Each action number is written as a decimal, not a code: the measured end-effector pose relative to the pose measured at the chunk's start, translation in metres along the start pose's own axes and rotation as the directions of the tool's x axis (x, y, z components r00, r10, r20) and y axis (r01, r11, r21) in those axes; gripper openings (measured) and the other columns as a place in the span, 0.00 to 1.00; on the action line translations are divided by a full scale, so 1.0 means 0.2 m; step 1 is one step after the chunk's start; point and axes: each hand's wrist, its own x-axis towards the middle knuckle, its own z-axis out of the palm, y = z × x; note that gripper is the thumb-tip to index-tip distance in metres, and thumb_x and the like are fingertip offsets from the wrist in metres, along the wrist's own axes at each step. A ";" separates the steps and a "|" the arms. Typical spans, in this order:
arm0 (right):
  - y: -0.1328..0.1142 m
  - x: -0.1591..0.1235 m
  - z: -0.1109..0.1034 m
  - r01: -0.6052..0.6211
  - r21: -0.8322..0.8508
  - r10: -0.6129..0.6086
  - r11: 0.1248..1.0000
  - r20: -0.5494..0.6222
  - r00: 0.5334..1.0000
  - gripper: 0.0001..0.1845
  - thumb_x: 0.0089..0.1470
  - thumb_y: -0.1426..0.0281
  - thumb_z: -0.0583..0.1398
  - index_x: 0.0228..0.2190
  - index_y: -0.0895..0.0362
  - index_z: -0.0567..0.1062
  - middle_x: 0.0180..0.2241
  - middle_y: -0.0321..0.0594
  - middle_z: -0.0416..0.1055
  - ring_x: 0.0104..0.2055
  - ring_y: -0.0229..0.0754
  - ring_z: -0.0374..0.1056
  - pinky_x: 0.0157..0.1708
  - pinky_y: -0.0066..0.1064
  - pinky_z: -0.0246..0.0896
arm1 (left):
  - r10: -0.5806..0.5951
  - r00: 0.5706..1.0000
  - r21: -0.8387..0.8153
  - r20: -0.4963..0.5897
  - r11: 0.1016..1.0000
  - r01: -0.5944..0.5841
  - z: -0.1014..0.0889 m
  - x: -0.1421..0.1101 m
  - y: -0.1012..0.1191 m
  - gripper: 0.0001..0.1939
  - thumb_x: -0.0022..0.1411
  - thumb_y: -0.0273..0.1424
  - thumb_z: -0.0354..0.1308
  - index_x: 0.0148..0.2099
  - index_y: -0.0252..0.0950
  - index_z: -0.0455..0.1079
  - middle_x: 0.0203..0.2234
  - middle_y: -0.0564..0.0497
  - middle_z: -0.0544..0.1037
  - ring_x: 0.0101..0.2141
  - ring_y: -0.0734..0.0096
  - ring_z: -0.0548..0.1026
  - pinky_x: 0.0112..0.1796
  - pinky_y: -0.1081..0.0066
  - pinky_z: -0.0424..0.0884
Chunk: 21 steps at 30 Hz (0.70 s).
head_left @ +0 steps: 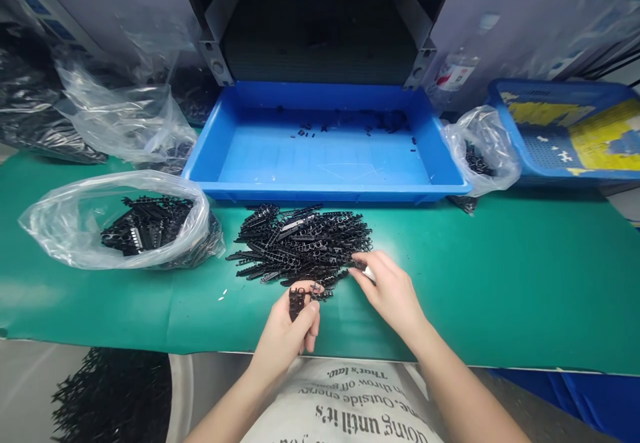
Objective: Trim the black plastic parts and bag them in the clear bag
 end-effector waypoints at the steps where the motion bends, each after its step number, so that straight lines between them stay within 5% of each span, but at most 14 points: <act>1: 0.01 0.02 0.00 -0.016 -0.035 0.017 0.999 0.025 1.000 0.08 0.55 0.71 0.56 0.37 0.59 0.70 0.34 0.43 0.69 0.33 0.46 0.68 0.28 0.34 0.64 | 0.010 1.000 -0.009 0.013 1.000 -0.009 0.00 0.00 0.00 0.12 0.59 0.38 0.49 0.39 0.34 0.58 0.16 0.58 0.62 0.14 0.79 0.59 0.15 0.79 0.52; 8: 0.07 0.06 -0.04 0.018 0.053 -0.017 0.998 -0.025 1.000 0.06 0.56 0.70 0.54 0.34 0.58 0.70 0.32 0.42 0.68 0.32 0.43 0.67 0.30 0.32 0.64 | 0.087 0.993 -0.029 0.085 0.996 -0.084 -0.01 0.02 0.01 0.08 0.58 0.35 0.49 0.32 0.35 0.56 0.15 0.57 0.62 0.18 0.76 0.60 0.21 0.77 0.58; 15: 0.12 -0.03 -0.24 0.010 0.238 0.000 0.971 -0.039 0.999 0.07 0.56 0.66 0.55 0.32 0.56 0.72 0.31 0.41 0.69 0.30 0.41 0.66 0.32 0.31 0.63 | 0.173 0.982 0.234 -0.081 0.961 -0.150 0.02 0.08 0.12 0.11 0.56 0.37 0.53 0.29 0.34 0.64 0.14 0.56 0.63 0.18 0.76 0.60 0.23 0.75 0.57; 18: 0.05 -0.05 -0.27 0.071 0.375 -0.103 0.924 0.067 0.992 0.07 0.56 0.68 0.55 0.32 0.56 0.73 0.30 0.40 0.69 0.31 0.40 0.66 0.31 0.30 0.63 | 0.143 0.984 0.182 0.102 0.970 -0.160 0.05 0.12 0.15 0.09 0.50 0.35 0.58 0.30 0.34 0.68 0.23 0.51 0.71 0.23 0.74 0.65 0.25 0.75 0.60; 21: 0.00 -0.05 -0.25 0.086 0.456 -0.147 0.886 0.099 0.984 0.06 0.56 0.69 0.55 0.33 0.56 0.73 0.30 0.39 0.70 0.31 0.39 0.66 0.31 0.29 0.64 | -0.014 0.945 0.058 0.328 0.998 -0.005 0.08 0.12 0.16 0.12 0.48 0.36 0.59 0.33 0.33 0.67 0.24 0.49 0.73 0.20 0.75 0.64 0.21 0.76 0.59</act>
